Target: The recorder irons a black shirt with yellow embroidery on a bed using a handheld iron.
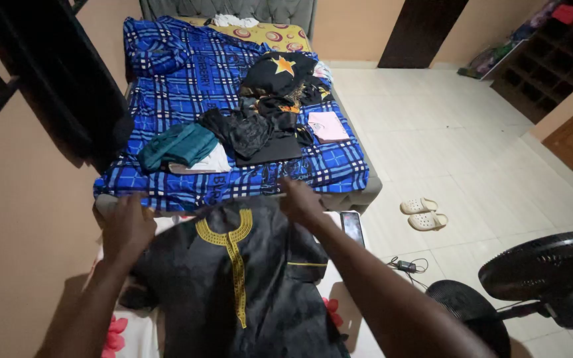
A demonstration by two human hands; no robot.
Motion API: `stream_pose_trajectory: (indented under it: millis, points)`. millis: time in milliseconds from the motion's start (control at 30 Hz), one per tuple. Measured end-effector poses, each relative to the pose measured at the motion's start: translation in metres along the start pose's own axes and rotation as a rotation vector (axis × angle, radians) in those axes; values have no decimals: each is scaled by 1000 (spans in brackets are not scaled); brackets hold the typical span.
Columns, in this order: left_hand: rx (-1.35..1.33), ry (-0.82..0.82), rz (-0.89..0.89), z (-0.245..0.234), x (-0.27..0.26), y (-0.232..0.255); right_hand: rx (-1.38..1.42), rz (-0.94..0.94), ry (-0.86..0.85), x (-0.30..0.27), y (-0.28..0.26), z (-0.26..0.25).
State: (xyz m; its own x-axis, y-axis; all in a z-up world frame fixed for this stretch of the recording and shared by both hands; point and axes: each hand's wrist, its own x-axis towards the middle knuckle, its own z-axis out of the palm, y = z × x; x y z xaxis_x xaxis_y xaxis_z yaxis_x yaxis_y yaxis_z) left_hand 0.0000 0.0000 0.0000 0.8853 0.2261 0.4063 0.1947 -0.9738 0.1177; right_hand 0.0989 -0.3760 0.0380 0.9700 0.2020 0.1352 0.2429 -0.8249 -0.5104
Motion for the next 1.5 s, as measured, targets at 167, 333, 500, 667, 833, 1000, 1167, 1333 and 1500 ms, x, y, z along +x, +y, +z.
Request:
stream_pose_trajectory:
  millis: [167,333,500,667,833,1000,1167,1333,1500]
  points:
    - [-321,-85,63,2,-45,17,-90,-253,-134,-17,39,69]
    - [-292,-272,71,32,-101,11,-131,-306,-253,-64,39,87]
    - [-303,-255,222,73,-161,-1,-103,-163,-392,-114,62,118]
    - [-415,-258,176,54,-216,15,-84,-101,-492,-166,75,141]
    - [-405,-375,189,65,-272,21,-622,-563,-607,-209,123,189]
    - [-410,-502,121,66,-324,34,-88,0,-588,-253,96,158]
    - [-317,-635,166,102,-387,19,-159,-182,-658,-296,136,190]
    - [-241,-749,185,62,-394,41,-112,-143,-658,-333,163,196]
    - [-114,-689,143,45,-404,62,-157,-116,-666,-352,175,176]
